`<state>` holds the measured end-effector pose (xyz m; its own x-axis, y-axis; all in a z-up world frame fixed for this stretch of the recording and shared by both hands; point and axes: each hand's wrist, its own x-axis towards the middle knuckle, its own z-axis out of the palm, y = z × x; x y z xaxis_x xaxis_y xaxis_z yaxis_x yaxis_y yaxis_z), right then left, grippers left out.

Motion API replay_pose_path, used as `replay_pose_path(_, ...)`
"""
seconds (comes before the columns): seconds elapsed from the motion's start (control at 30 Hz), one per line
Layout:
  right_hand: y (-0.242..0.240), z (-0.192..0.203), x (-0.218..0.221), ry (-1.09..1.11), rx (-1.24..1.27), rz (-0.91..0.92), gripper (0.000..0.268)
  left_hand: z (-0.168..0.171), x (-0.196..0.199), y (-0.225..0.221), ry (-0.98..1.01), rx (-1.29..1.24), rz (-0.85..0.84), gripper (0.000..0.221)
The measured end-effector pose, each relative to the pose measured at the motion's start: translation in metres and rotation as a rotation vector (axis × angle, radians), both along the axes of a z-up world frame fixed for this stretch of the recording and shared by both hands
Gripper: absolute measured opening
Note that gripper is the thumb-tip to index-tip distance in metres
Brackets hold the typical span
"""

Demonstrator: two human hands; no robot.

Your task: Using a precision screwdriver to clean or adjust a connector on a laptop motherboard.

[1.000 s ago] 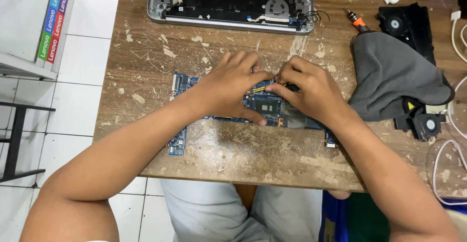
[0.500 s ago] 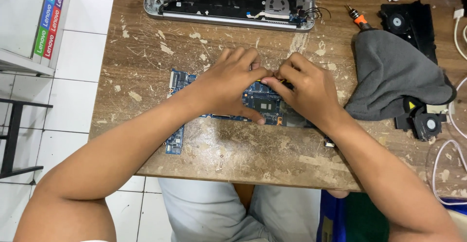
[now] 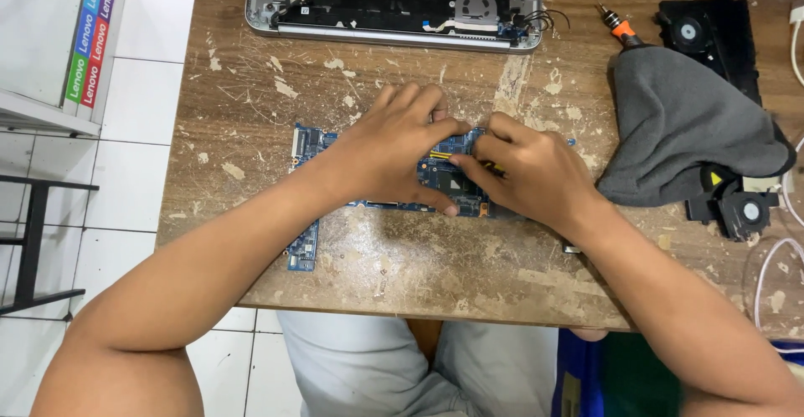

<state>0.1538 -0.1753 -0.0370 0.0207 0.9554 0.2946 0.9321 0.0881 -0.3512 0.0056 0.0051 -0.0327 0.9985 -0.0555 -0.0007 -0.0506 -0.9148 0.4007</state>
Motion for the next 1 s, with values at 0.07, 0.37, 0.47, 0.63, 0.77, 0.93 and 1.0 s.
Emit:
replay_pose_path(0.07,-0.001,0.003,0.0,0.01,-0.013,-0.002,0.033,-0.001,0.001,0.0,0.003,0.004,0.0,0.106)
replay_pose_path(0.37,-0.003,-0.003,0.004,-0.097,0.02,0.014,0.033,0.006,0.001,-0.002,0.06,-0.026,0.026,0.105)
replay_pose_path(0.47,-0.001,-0.006,0.004,-0.227,0.085,-0.017,0.037,0.003,0.001,-0.002,0.058,-0.043,0.025,0.104)
replay_pose_path(0.63,0.004,-0.01,0.009,-0.261,0.146,-0.047,0.034,-0.007,0.001,0.0,-0.053,-0.028,-0.008,0.104)
replay_pose_path(0.77,0.006,-0.013,0.009,-0.257,0.144,-0.089,0.034,-0.005,0.0,0.0,-0.036,-0.041,-0.002,0.103)
replay_pose_path(0.93,0.008,-0.019,0.015,-0.231,0.133,-0.111,0.034,-0.004,0.001,-0.001,-0.01,-0.065,0.032,0.113)
replay_pose_path(1.0,0.008,-0.018,0.016,-0.205,0.126,-0.098,0.032,-0.005,0.002,-0.001,0.008,-0.045,0.045,0.123)
